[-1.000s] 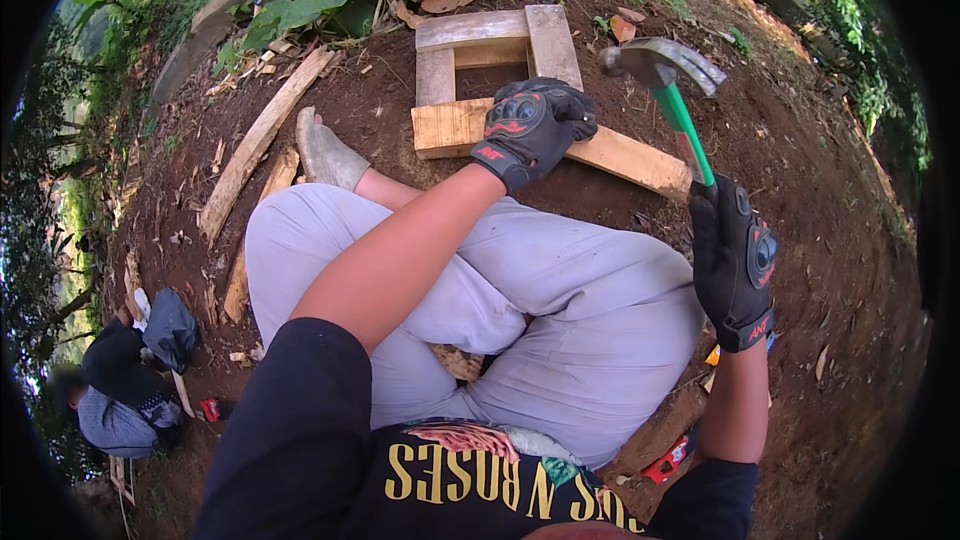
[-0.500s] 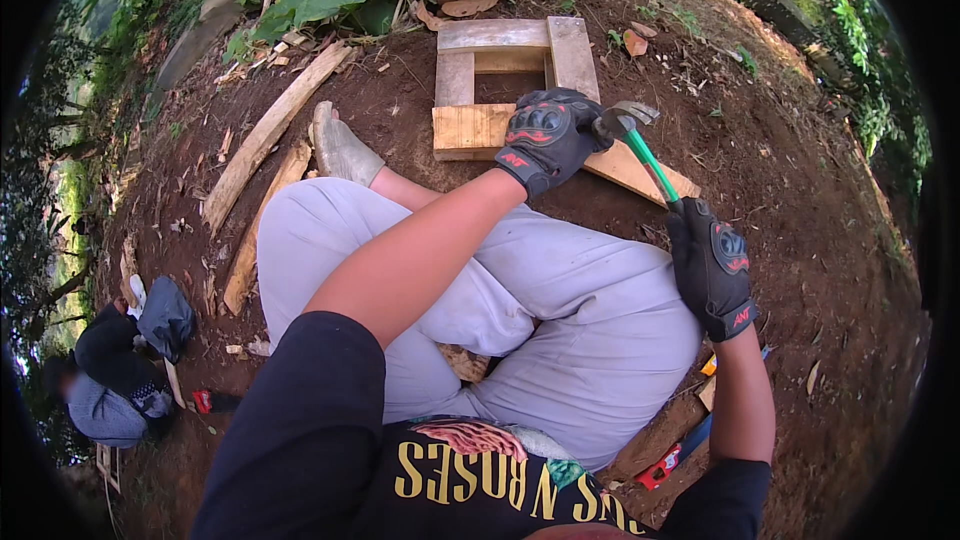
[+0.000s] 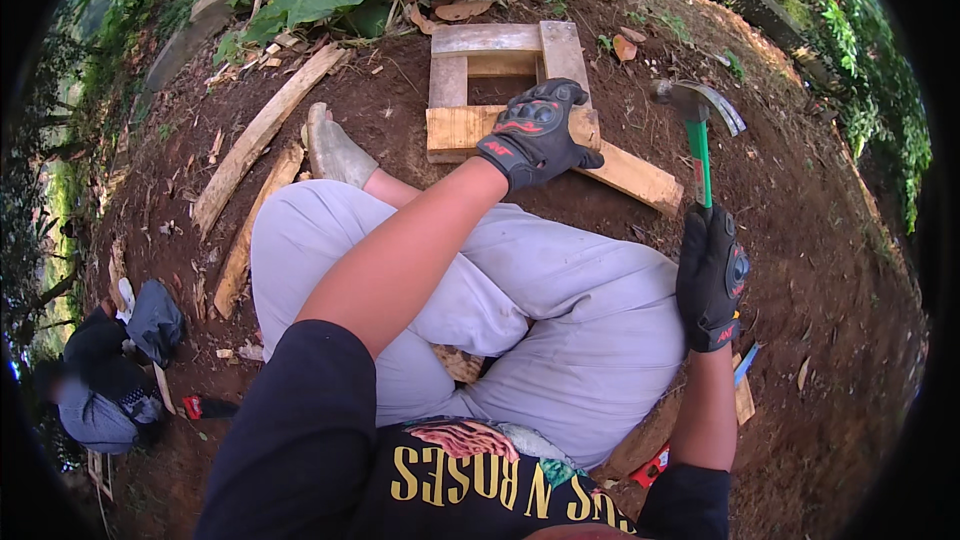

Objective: The person sits on the ground and uses a hammer to drive nails into a small wooden frame. They repeatedly position the nails and strike them with the hammer to secure the wooden pieces together.

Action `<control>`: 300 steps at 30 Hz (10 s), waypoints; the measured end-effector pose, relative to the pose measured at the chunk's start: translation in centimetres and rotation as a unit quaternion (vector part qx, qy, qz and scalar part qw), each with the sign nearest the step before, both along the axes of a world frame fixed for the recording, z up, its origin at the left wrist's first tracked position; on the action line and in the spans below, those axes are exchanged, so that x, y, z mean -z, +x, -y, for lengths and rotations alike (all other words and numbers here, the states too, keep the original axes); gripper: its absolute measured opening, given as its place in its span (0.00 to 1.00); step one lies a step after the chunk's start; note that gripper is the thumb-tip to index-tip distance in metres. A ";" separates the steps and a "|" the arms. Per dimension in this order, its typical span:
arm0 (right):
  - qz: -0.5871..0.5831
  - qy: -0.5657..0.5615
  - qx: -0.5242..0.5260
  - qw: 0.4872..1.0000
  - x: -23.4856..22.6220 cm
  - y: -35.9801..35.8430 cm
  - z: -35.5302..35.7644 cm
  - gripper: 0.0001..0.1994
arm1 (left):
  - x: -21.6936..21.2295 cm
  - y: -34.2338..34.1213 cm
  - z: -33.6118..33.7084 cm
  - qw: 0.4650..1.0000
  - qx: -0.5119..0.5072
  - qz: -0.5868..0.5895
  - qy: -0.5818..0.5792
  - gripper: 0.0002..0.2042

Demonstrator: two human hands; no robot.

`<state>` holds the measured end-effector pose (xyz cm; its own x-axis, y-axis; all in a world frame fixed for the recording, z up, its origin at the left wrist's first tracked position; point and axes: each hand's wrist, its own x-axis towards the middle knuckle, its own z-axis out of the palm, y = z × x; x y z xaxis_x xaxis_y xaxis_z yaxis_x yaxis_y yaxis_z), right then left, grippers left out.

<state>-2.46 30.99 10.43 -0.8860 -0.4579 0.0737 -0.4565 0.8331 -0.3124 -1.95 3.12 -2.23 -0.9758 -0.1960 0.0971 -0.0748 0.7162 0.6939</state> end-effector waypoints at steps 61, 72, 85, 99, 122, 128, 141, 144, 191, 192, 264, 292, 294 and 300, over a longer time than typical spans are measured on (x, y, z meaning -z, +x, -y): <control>0.101 0.103 -0.188 0.972 0.2 -5.8 -3.4 0.12 | -0.9 -0.7 1.9 0.897 0.061 0.269 -0.345 0.22; 0.129 0.137 -0.173 0.967 -3.0 -5.3 -1.3 0.15 | -0.8 -0.2 2.3 0.893 0.061 0.264 -0.360 0.20; 0.015 -0.070 -0.117 0.991 -4.8 -4.8 0.3 0.15 | 0.0 0.4 2.3 0.895 0.051 0.275 -0.348 0.19; 0.124 0.081 -0.143 0.979 0.4 -5.1 -2.9 0.13 | -0.3 -0.1 1.0 0.894 0.054 0.253 -0.365 0.22; 0.052 0.097 -0.184 0.977 1.4 -6.3 -2.2 0.13 | -0.5 -0.7 1.3 0.888 0.029 0.304 -0.345 0.21; 0.093 -0.069 -0.072 0.991 1.1 -5.0 -3.3 0.13 | 0.1 0.3 1.3 0.896 0.040 0.265 -0.354 0.20; 0.086 0.131 -0.173 0.972 1.7 -5.7 -2.9 0.14 | 0.5 0.0 1.1 0.893 0.029 0.251 -0.373 0.22; 0.053 -0.018 -0.100 0.993 -4.0 -6.1 0.1 0.14 | -0.4 0.4 2.1 0.886 0.037 0.273 -0.373 0.21; 0.014 0.113 -0.218 0.969 3.4 -7.8 -3.8 0.11 | 1.0 -0.8 1.4 0.898 0.010 0.267 -0.350 0.17; 0.024 0.091 -0.187 0.978 1.1 -7.7 -1.6 0.12 | 2.0 0.1 2.2 0.892 -0.016 0.279 -0.354 0.17; 0.056 0.040 -0.123 0.990 -0.2 -8.4 -1.6 0.14 | 0.2 0.4 3.2 0.901 0.043 0.264 -0.343 0.18; 0.056 0.254 -0.205 0.943 1.8 -8.9 -1.4 0.12 | 2.2 0.7 2.6 0.904 0.012 0.227 -0.363 0.17; 0.058 0.138 -0.142 0.978 -0.1 -7.3 -0.5 0.11 | 0.5 0.5 3.2 0.900 0.057 0.264 -0.343 0.18; 0.069 0.245 -0.205 0.945 4.5 -8.4 -2.8 0.11 | 0.0 0.0 1.7 0.903 0.062 0.243 -0.348 0.17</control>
<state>-10.88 33.83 5.88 -0.6120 -0.7142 -0.3398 -0.7555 0.6549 -0.0157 -1.98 1.47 -2.25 -0.9463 -0.1394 -0.2916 -0.1391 0.9900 -0.0218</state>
